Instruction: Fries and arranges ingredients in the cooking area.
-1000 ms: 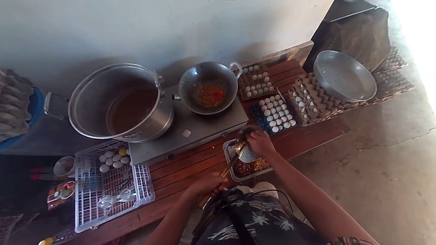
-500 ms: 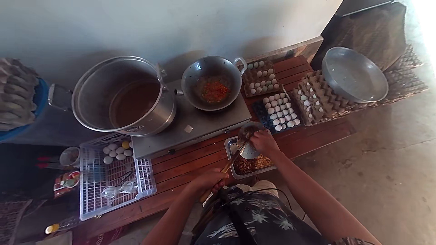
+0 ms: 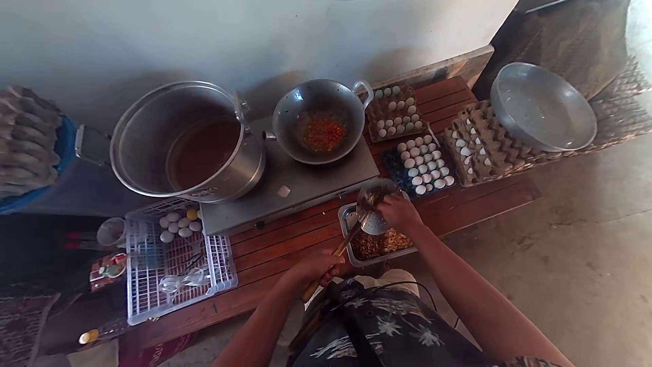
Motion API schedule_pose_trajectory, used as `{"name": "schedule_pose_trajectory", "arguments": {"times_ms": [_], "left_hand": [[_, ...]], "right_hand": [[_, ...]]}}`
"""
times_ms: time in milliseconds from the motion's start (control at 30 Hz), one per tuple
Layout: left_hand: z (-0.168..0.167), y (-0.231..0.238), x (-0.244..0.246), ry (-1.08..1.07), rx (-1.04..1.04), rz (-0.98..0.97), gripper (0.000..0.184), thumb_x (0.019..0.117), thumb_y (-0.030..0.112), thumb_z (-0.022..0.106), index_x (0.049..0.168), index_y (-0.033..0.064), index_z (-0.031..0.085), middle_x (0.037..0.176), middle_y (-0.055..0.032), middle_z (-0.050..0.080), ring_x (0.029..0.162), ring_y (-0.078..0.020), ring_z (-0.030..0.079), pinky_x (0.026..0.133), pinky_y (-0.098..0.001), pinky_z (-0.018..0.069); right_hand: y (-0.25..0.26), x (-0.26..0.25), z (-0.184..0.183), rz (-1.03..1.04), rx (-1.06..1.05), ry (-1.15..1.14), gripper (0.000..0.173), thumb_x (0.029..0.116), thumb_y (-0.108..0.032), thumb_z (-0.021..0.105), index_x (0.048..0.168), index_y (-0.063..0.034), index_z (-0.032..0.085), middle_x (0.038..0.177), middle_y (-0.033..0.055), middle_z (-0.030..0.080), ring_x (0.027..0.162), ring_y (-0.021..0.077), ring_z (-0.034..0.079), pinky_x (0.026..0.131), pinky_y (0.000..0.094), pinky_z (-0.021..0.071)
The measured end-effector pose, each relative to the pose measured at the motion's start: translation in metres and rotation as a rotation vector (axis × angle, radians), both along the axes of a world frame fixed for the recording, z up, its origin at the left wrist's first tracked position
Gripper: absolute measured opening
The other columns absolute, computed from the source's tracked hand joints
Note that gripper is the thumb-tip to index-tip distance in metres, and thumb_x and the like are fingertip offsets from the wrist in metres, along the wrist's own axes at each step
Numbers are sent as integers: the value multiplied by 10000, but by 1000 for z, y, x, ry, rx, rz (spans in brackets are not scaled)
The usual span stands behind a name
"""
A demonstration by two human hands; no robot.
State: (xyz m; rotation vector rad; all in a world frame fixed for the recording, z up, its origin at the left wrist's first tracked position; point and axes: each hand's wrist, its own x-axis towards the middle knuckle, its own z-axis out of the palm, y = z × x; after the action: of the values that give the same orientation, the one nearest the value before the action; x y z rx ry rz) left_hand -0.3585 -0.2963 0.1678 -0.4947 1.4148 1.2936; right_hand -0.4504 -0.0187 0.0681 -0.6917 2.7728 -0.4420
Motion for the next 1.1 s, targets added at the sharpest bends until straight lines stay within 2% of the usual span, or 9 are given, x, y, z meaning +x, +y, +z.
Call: {"name": "schedule_pose_trajectory", "arguments": {"times_ms": [133, 233, 333, 500, 700, 767, 967, 1033, 1100], "left_hand": [[2, 3, 0, -6, 9, 3, 123, 1096, 217, 465, 1080, 104, 509, 656, 40, 454, 443, -22, 401, 405, -152, 370], [5, 4, -3, -1, 11, 21, 115, 1098, 213, 458, 1094, 106, 501, 656, 41, 453, 443, -20, 402, 401, -148, 366], [7, 3, -4, 5, -17, 39, 124, 1099, 215, 459, 1117, 102, 505, 650, 39, 447, 442, -21, 398, 402, -150, 364], [11, 6, -2, 1, 13, 39, 119, 1098, 212, 457, 1075, 108, 508, 647, 46, 446, 438, -15, 396, 399, -143, 360], [8, 6, -2, 28, -4, 20, 125, 1099, 206, 448, 1138, 101, 503, 668, 34, 455, 445, -26, 399, 399, -154, 364], [8, 5, -1, 30, 5, 32, 120, 1098, 202, 451, 1132, 100, 504, 667, 34, 457, 444, -25, 402, 400, -152, 367], [9, 10, -3, 21, 27, 16, 116, 1099, 207, 447, 1109, 106, 502, 659, 42, 442, 442, -18, 397, 399, -145, 367], [11, 13, -3, 20, 12, 22, 117, 1100, 206, 446, 1104, 105, 505, 663, 40, 449, 441, -21, 398, 398, -148, 369], [12, 11, -5, 29, 5, 33, 122, 1100, 207, 444, 1095, 105, 511, 662, 39, 456, 444, -22, 400, 399, -149, 365]], "right_hand": [[-4, -4, -3, -101, -70, 116, 192, 989, -79, 614, 1100, -86, 769, 1106, 169, 696, 1129, 371, 645, 977, 530, 533], [-2, -3, 0, -29, -35, 48, 208, 1005, -87, 595, 1133, -103, 758, 1134, 156, 692, 1163, 360, 634, 984, 535, 531], [5, 1, 1, 44, -41, 43, 206, 1023, -104, 574, 1112, -90, 759, 1109, 162, 698, 1128, 354, 654, 970, 514, 542], [-5, -4, 0, -132, -143, 177, 162, 982, -94, 644, 1076, -83, 775, 1071, 171, 699, 1091, 372, 660, 937, 533, 555], [3, 4, 3, -67, -68, -35, 229, 1041, -157, 564, 1158, -106, 754, 1169, 154, 687, 1184, 346, 631, 990, 527, 527], [4, 4, 6, -117, -123, -16, 225, 1040, -167, 582, 1151, -106, 767, 1143, 162, 692, 1167, 347, 636, 1013, 514, 518], [-28, -6, 11, -363, -425, 284, 186, 1018, -179, 625, 1063, -81, 777, 1049, 156, 717, 1055, 349, 684, 890, 515, 574], [-32, -3, 9, -328, -484, 301, 161, 1012, -160, 642, 1053, -78, 773, 1030, 162, 700, 1017, 352, 682, 856, 518, 582], [-24, 0, 9, -201, -425, 215, 194, 1030, -174, 603, 1098, -99, 768, 1091, 147, 703, 1077, 329, 675, 913, 505, 576]]}}
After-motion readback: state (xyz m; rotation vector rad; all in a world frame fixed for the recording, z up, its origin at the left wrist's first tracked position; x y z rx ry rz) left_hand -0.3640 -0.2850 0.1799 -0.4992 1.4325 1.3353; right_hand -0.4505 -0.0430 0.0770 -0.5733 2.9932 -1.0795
